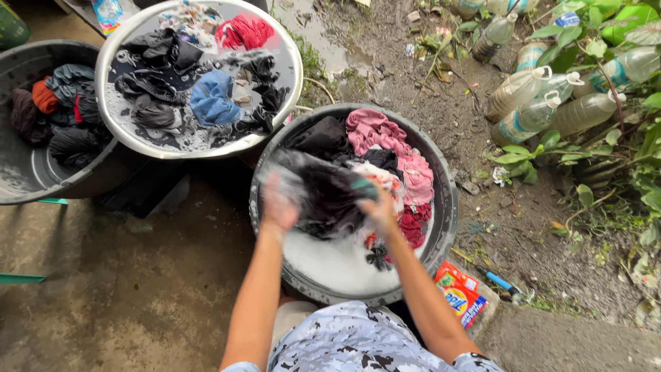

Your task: The person washes clothes in a basin of soapy water by hand, scrubbing individual items against each other and themselves.

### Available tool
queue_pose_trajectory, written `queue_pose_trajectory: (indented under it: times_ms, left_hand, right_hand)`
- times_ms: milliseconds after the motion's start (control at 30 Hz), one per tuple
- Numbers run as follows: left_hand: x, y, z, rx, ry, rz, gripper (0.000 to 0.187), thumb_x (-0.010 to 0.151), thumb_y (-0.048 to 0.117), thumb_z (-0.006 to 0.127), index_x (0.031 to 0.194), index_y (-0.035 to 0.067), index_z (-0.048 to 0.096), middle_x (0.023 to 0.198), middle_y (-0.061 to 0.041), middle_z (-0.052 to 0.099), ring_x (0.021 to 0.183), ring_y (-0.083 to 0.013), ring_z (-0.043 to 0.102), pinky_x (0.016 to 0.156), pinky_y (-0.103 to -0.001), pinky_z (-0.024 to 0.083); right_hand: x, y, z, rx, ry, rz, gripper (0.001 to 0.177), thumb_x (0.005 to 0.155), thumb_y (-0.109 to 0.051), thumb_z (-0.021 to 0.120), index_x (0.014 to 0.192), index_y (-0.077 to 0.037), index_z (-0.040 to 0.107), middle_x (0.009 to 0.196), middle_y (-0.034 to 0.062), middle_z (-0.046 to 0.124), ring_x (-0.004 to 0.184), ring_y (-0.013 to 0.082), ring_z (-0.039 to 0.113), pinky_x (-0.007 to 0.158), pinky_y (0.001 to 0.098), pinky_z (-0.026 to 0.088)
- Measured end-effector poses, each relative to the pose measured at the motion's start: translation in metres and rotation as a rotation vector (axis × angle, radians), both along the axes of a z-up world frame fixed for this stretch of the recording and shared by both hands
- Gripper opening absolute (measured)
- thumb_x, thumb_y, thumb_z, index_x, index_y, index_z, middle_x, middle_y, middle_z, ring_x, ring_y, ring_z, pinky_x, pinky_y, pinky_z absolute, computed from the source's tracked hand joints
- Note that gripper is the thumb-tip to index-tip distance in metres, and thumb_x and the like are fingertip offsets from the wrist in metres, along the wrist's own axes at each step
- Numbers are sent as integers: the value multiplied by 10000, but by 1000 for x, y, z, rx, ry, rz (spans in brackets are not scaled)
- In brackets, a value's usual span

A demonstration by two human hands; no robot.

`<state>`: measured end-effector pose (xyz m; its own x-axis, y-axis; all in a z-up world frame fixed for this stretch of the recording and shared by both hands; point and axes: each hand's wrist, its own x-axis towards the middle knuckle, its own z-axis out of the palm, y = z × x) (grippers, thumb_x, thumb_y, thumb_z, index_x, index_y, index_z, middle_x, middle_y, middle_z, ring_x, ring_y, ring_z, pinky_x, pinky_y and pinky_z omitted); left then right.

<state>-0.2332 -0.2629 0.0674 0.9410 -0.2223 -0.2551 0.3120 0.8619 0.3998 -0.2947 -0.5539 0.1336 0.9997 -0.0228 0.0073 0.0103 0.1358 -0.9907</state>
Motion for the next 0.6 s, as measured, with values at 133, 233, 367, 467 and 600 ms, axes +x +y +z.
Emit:
queue_pose_trajectory:
  times_ms: [133, 233, 367, 467, 600]
  left_hand:
    - [-35, -78, -67, 155, 157, -105, 627, 972, 667, 486, 1453, 270, 544, 1097, -5, 692, 898, -148, 605, 683, -301, 501]
    - [-56, -90, -77, 228, 218, -67, 585, 968, 622, 496, 1428, 268, 569, 1112, -5, 697, 935, -153, 610, 745, -316, 496]
    - [-61, -96, -76, 361, 286, -5, 533, 962, 562, 509, 1395, 266, 603, 1131, -6, 703, 985, -160, 617, 828, -335, 490]
    - [-59, -92, -74, 393, 309, 23, 496, 958, 518, 519, 1370, 265, 629, 1146, -6, 708, 1022, -165, 622, 890, -350, 485]
    - [-54, -79, -72, 238, 322, 34, 450, 953, 458, 532, 1337, 263, 663, 1165, -6, 714, 1072, -172, 629, 973, -369, 479]
  right_hand:
    - [-28, 101, 73, -369, -668, 16, 465, 750, -119, 851, 1169, -79, 654, 1104, 110, 704, 1019, 213, 671, 918, 353, 532]
    - [-30, 124, 67, -494, -749, 43, 337, 717, -120, 853, 1004, -71, 684, 905, 106, 675, 837, 231, 662, 762, 373, 533]
    - [4, 107, 4, -599, -742, -1, 216, 687, -108, 845, 848, -154, 708, 767, 77, 615, 704, 242, 613, 658, 394, 481]
    - [29, 96, -23, -561, -322, -205, 279, 823, -158, 844, 876, -76, 582, 810, 90, 599, 718, 251, 612, 694, 385, 532]
    - [8, 116, -20, -638, -463, -124, 259, 740, -115, 849, 871, -66, 631, 777, 127, 596, 688, 274, 626, 650, 381, 510]
